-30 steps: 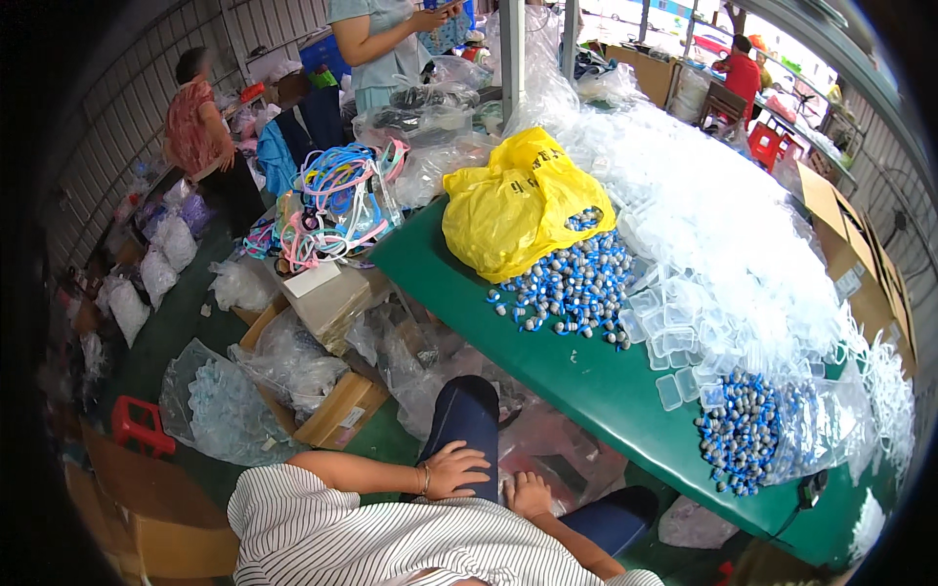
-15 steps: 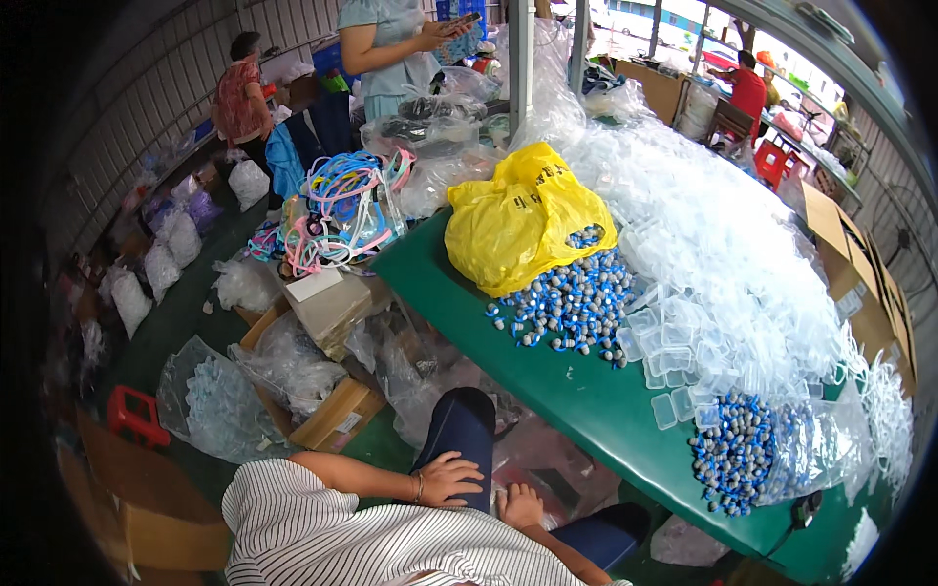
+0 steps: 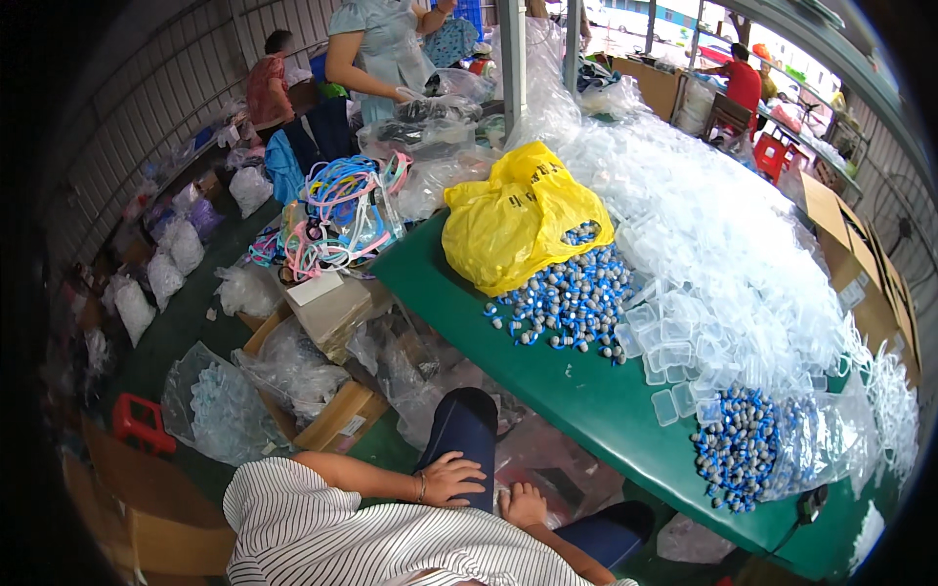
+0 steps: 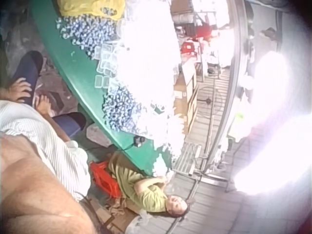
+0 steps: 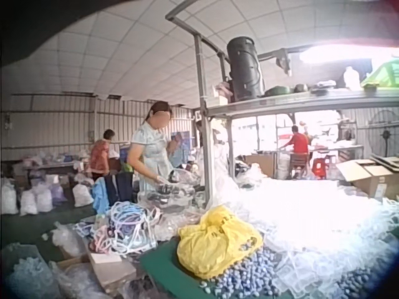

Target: The person sorts small blue and silver electrical components by hand, packaging them into plastic boxes.

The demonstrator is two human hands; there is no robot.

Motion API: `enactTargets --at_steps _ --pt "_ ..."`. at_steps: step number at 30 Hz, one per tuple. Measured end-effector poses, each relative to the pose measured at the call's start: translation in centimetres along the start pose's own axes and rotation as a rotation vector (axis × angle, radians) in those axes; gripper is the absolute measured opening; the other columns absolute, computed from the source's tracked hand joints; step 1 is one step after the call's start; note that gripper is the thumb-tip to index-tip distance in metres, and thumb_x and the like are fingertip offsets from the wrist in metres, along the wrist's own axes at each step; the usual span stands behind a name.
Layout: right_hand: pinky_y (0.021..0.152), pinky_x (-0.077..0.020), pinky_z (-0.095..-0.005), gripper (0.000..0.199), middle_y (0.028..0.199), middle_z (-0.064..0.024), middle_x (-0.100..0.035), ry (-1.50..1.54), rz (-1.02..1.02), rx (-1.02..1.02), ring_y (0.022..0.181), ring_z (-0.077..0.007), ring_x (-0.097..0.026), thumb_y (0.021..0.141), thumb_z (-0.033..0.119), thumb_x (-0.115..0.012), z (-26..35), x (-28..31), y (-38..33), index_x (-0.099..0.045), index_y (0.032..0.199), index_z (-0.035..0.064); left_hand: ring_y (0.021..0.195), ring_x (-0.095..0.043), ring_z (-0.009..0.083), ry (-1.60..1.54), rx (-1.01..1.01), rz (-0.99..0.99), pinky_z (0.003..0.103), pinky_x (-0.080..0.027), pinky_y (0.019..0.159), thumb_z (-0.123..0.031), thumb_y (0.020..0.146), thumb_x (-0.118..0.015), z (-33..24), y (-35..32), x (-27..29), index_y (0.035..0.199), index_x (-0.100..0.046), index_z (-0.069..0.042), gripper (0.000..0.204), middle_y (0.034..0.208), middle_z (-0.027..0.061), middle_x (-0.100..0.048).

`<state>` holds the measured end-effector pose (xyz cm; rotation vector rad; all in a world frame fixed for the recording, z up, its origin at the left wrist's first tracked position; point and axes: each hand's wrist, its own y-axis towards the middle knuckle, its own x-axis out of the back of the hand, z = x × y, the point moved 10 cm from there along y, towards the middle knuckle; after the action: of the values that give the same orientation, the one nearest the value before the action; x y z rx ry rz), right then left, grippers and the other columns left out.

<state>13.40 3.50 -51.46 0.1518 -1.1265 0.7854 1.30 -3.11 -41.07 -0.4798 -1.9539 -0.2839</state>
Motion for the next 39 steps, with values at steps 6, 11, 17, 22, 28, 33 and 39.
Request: enactTargets --at_steps 6,11,17,22,28,33,39 --pt "0.086 -0.0443 -0.0514 0.042 0.108 -0.015 -0.058 -0.005 0.018 -0.005 0.106 -0.033 -0.055 0.09 0.043 -0.046 0.06 0.09 0.06 -0.058 0.108 0.0076 0.133 -0.037 0.0233 -0.001 0.008 0.011 0.051 -0.021 0.111 -0.038 0.085 -0.061 0.1 0.04 -0.03 0.12 -0.06 -0.018 0.04 0.135 0.0058 -0.049" --pt "0.087 -0.0443 -0.0507 0.042 0.109 -0.015 -0.058 -0.002 0.023 -0.009 0.107 -0.0329 -0.054 0.089 0.043 -0.046 -0.01 -0.03 0.04 -0.058 0.109 0.0075 0.133 -0.037 0.0232 0.013 0.005 0.007 0.05 -0.021 0.111 -0.039 0.085 -0.061 0.05 0.06 -0.07 0.12 -0.06 -0.018 0.041 0.135 0.0057 -0.049" --pt "0.087 -0.0443 -0.0503 0.043 0.109 -0.015 -0.059 0.001 0.023 -0.015 0.107 -0.0326 -0.054 0.089 0.043 -0.046 -0.15 -0.17 0.06 -0.059 0.109 0.0076 0.132 -0.038 0.0231 0.013 -0.006 -0.019 0.05 -0.023 0.11 -0.038 0.083 -0.063 0.09 -0.02 -0.2 0.119 -0.061 -0.018 0.041 0.134 0.0056 -0.049" --pt "0.087 -0.0443 -0.0502 0.043 0.109 -0.015 -0.059 0.003 0.031 -0.019 0.107 -0.0323 -0.054 0.089 0.043 -0.046 -0.1 -0.11 0.12 -0.059 0.11 0.0077 0.132 -0.039 0.0229 0.005 -0.002 -0.015 0.05 -0.023 0.11 -0.038 0.082 -0.065 0.13 0.0 -0.17 0.119 -0.061 -0.018 0.042 0.134 0.0054 -0.049" --pt "0.087 -0.0444 -0.0503 0.043 0.11 -0.0144 -0.059 0.003 0.013 -0.015 0.107 -0.0322 -0.055 0.089 0.044 -0.045 -0.05 0.01 0.14 -0.059 0.11 0.0081 0.132 -0.038 0.0229 0.01 0.003 -0.002 0.05 -0.023 0.11 -0.038 0.083 -0.063 0.23 0.01 -0.27 0.119 -0.061 -0.018 0.041 0.134 0.0053 -0.049" --pt "0.086 -0.0447 -0.0505 0.043 0.108 -0.0147 -0.059 0.009 0.013 -0.01 0.105 -0.0329 -0.056 0.089 0.043 -0.046 -0.08 -0.01 0.09 -0.059 0.11 0.0079 0.133 -0.037 0.0231 0.016 -0.006 -0.008 0.05 -0.021 0.111 -0.039 0.085 -0.061 0.08 -0.03 -0.23 0.12 -0.059 -0.018 0.04 0.134 0.0049 -0.049" --pt "0.085 -0.0451 -0.0507 0.043 0.106 -0.0154 -0.059 0.018 0.0 -0.003 0.103 -0.0335 -0.056 0.088 0.044 -0.047 -0.01 0.22 -0.09 -0.059 0.108 0.0076 0.134 -0.036 0.0227 0.021 0.008 0.03 0.049 -0.02 0.111 -0.039 0.086 -0.06 -0.07 0.03 -0.48 0.121 -0.059 -0.018 0.04 0.135 0.0049 -0.048"
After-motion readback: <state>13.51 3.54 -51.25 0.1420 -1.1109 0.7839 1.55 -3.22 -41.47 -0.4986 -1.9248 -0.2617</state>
